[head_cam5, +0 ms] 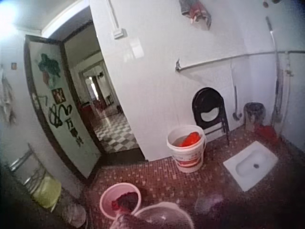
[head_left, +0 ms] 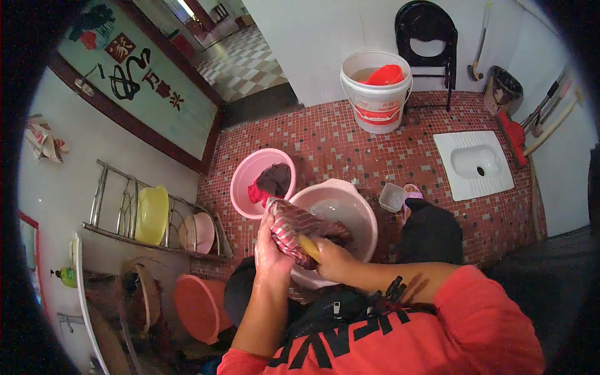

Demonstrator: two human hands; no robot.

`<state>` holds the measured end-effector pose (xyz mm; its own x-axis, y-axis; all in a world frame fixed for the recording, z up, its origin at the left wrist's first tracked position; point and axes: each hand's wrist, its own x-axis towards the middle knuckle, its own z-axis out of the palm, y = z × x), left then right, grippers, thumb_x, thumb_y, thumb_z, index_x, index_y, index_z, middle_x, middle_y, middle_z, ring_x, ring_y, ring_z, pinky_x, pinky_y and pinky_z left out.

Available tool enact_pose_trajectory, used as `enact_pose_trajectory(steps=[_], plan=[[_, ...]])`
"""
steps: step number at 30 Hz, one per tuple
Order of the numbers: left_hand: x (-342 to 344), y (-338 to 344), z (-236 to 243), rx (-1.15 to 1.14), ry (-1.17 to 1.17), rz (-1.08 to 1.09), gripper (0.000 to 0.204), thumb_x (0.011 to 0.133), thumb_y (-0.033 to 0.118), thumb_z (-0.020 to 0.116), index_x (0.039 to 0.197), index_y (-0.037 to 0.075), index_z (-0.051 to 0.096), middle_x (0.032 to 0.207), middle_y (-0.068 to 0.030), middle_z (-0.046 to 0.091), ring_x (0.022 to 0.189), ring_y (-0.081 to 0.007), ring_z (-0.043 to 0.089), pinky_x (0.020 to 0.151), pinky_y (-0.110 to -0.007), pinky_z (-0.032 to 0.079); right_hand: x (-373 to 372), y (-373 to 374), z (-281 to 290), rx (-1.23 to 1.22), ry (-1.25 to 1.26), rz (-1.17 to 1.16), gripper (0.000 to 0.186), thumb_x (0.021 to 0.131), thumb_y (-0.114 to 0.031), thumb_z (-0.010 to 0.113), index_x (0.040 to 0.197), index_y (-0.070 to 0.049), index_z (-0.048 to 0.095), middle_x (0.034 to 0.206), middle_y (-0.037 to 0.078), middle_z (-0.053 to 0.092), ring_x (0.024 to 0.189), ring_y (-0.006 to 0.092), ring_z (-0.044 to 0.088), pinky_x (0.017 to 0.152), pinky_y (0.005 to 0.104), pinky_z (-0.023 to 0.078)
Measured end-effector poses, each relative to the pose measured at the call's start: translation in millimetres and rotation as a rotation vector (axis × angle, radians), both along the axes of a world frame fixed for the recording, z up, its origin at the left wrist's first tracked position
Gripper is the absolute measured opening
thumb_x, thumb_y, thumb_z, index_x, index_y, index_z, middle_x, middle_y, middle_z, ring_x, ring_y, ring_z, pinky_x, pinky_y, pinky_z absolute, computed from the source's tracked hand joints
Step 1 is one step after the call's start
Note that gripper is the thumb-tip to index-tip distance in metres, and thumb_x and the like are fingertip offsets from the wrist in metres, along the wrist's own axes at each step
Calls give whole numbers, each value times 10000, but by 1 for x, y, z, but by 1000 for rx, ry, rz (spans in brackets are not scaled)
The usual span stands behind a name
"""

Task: The person washes a striped garment by hand in a basin of soapy water, scrubbing the fabric with their hands and a small yellow sponge.

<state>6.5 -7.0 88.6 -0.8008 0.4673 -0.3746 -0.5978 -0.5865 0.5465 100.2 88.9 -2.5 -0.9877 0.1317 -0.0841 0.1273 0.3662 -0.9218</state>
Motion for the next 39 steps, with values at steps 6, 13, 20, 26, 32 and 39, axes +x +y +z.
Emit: enact_pose_trajectory(steps=[6, 13, 20, 26, 32, 39], plan=[[15, 9, 41, -257, -44, 11, 148, 825, 217, 484, 868, 79, 517, 657, 11, 511, 523, -109, 482, 527, -289, 453, -24, 40, 3, -48, -165, -234, 421, 659, -73, 578, 1063, 2, 485, 860, 218, 589, 836, 376, 577, 732, 422, 457], [19, 5, 29, -130, -144, -446, 122, 785, 121, 466, 896, 90, 504, 533, 60, 370, 399, -59, 329, 371, -203, 294, -33, 19, -39, 213, -75, 87, 266, 725, -214, 559, 935, -52, 583, 913, 213, 594, 867, 353, 579, 719, 434, 464], [17, 13, 61, -327, -67, -186, 243, 778, 134, 449, 982, 11, 496, 553, 48, 394, 428, -70, 381, 399, -223, 345, -43, 102, -10, 452, -379, 282, 344, 670, -152, 580, 967, 20, 564, 842, 210, 603, 814, 327, 591, 691, 395, 463], [-3, -9, 28, 249, -176, -786, 390, 713, 138, 490, 1061, -38, 502, 859, -102, 587, 739, -201, 575, 698, -340, 490, -47, 122, 25, -706, 6, 130, 493, 646, 8, 594, 1117, -37, 456, 888, 67, 561, 734, 179, 589, 615, 297, 492], [10, 9, 40, -194, 40, -788, 529, 672, 152, 527, 1154, -53, 450, 1032, -151, 573, 868, -230, 587, 813, -311, 462, -38, 113, 27, -779, -188, 320, 441, 639, -2, 606, 1063, -30, 488, 843, 87, 563, 683, 179, 583, 562, 282, 480], [18, 5, 37, -663, 286, -700, 369, 758, 187, 593, 1066, -4, 520, 840, -31, 589, 695, -88, 542, 603, -218, 443, -39, 117, 37, -789, 26, 237, 429, 643, 69, 557, 1051, -56, 518, 843, 60, 561, 659, 135, 543, 540, 254, 449]])
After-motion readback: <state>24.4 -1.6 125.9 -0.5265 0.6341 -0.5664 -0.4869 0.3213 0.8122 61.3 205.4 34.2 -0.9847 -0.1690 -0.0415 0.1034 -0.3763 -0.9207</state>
